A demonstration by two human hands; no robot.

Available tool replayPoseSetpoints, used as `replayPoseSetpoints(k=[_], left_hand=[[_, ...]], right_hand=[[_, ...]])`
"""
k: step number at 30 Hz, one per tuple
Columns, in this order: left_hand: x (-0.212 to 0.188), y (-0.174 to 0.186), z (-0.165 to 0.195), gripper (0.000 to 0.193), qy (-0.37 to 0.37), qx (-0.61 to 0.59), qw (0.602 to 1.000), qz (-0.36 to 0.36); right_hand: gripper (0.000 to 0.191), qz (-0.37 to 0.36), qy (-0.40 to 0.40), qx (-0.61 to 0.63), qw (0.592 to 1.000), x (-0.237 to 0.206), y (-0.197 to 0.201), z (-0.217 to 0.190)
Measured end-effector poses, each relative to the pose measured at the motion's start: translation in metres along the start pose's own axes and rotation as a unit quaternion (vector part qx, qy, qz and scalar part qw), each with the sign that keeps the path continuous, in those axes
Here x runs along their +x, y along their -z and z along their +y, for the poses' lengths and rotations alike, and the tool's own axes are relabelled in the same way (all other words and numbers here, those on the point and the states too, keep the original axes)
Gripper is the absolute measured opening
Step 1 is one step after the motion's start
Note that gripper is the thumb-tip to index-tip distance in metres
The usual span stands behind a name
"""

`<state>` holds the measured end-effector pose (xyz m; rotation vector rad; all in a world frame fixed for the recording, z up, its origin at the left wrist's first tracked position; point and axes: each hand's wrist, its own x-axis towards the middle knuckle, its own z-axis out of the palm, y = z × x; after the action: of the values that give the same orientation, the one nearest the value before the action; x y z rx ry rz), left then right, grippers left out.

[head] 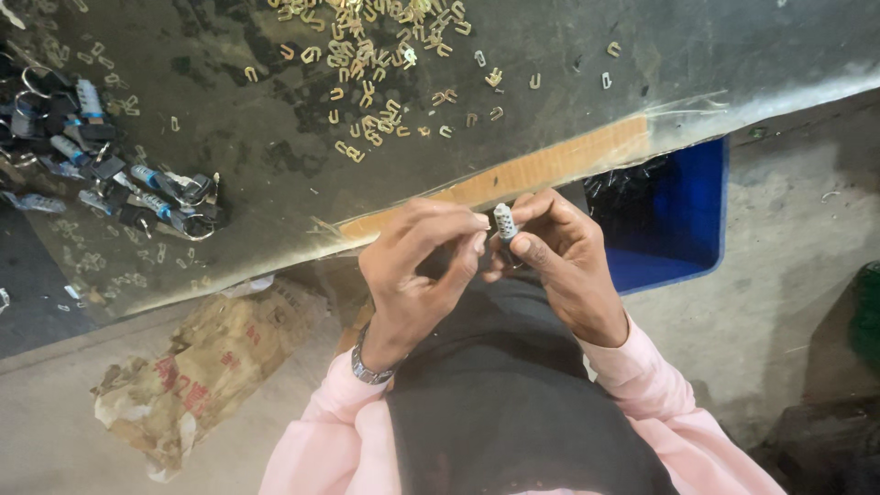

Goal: The person sits at a factory workbench assembling padlocks. They insert small brass pin tumblers into a lock cylinder held in their hands, fit the cylinder into a padlock body, and place finished padlocks with the pile of completed locks on the bench, repeating the cycle.

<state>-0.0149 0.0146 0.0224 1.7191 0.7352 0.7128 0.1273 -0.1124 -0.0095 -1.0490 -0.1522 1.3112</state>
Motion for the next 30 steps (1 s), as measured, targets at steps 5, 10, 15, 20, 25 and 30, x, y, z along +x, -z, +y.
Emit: replayPoseSetpoints(k=[5, 10, 15, 20, 25, 30], left_hand=[[0.001, 0.0, 0.0, 0.023, -0.043, 0.048, 0.998, 0.025], [0.002, -0.004, -0.002, 0.021, -0.078, 0.089, 0.992, 0.05], [0.002, -0.003, -0.005, 0.022, -0.091, 0.086, 0.991, 0.037], [0.003, 0.003, -0.004, 0.024, 0.012, -0.008, 1.0, -0.008], [0.007, 0.017, -0.008, 0.018, 0.087, -0.154, 0.976, -0.123], [-0.003, 0.026, -0.014, 0.019, 0.016, -0.275, 0.957, -0.093]], right_hand=[[0.018, -0.011, 0.007, -0.012, 1.0, 0.003, -0.004, 0.0], [0.017, -0.011, 0.019, -0.032, 0.999, 0.002, -0.004, 0.003], [0.015, -0.014, 0.039, -0.04, 0.998, -0.001, -0.007, 0.001], [0.013, -0.005, 0.037, -0.052, 0.998, 0.0, -0.01, -0.001], [0.011, -0.069, 0.046, -0.239, 0.967, -0.004, -0.012, -0.024], [0.012, -0.109, 0.273, -0.58, 0.76, 0.027, -0.027, -0.1]])
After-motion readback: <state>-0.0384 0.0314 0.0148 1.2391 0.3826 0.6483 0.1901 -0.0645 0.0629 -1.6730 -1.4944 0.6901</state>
